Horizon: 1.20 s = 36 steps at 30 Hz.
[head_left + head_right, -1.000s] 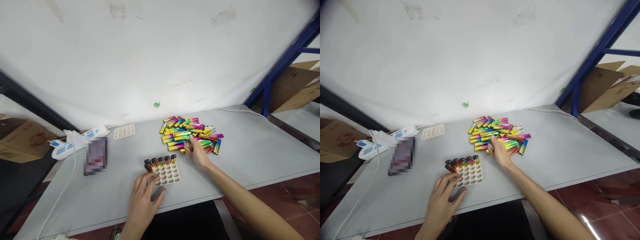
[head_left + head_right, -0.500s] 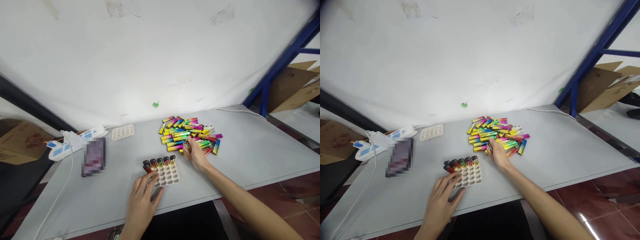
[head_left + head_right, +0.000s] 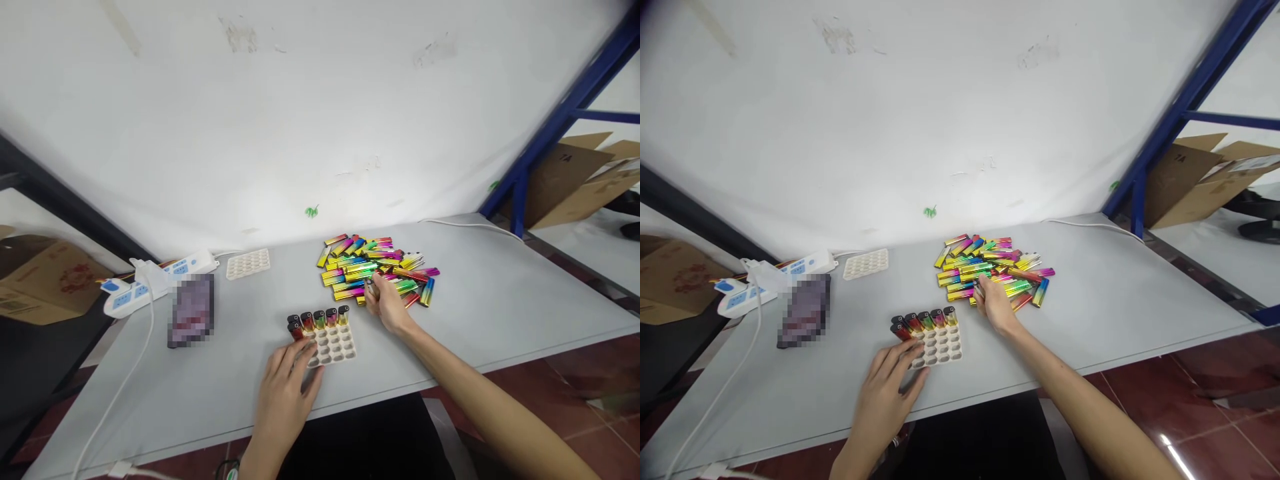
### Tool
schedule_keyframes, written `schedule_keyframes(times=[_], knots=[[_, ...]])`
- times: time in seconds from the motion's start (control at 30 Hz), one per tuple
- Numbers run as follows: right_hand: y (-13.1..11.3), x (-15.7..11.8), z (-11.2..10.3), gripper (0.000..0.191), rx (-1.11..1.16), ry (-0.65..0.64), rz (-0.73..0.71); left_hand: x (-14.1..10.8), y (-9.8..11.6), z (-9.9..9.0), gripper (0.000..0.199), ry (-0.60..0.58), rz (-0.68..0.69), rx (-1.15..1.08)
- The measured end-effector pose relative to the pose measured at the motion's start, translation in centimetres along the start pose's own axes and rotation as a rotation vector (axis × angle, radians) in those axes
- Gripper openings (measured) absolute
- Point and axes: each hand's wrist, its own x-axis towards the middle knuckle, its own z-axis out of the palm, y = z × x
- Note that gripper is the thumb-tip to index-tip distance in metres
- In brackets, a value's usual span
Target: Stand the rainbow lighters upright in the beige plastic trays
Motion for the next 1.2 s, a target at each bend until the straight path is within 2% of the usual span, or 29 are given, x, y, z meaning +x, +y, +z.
schedule_keyframes(times=[0.3, 0.5, 1.2], knots=[[-0.7, -0.6, -0.1, 0.066, -0.162, -0.039, -0.084, 0.1, 0.2, -0.1, 0.028, 0.002, -0.002, -0.010], [-1.2, -0.8, 0.0, 0.063, -0.188, -0.004, -0.081, 0.2, 0.3, -0.3, 0.027, -0.008, -0.006, 0.002], [-1.7, -1.3, 0.2, 0.059, -0.303, -0.055, -0.159, 0.2, 0.3, -0.3, 0.025, 0.005, -0.007, 0.002]])
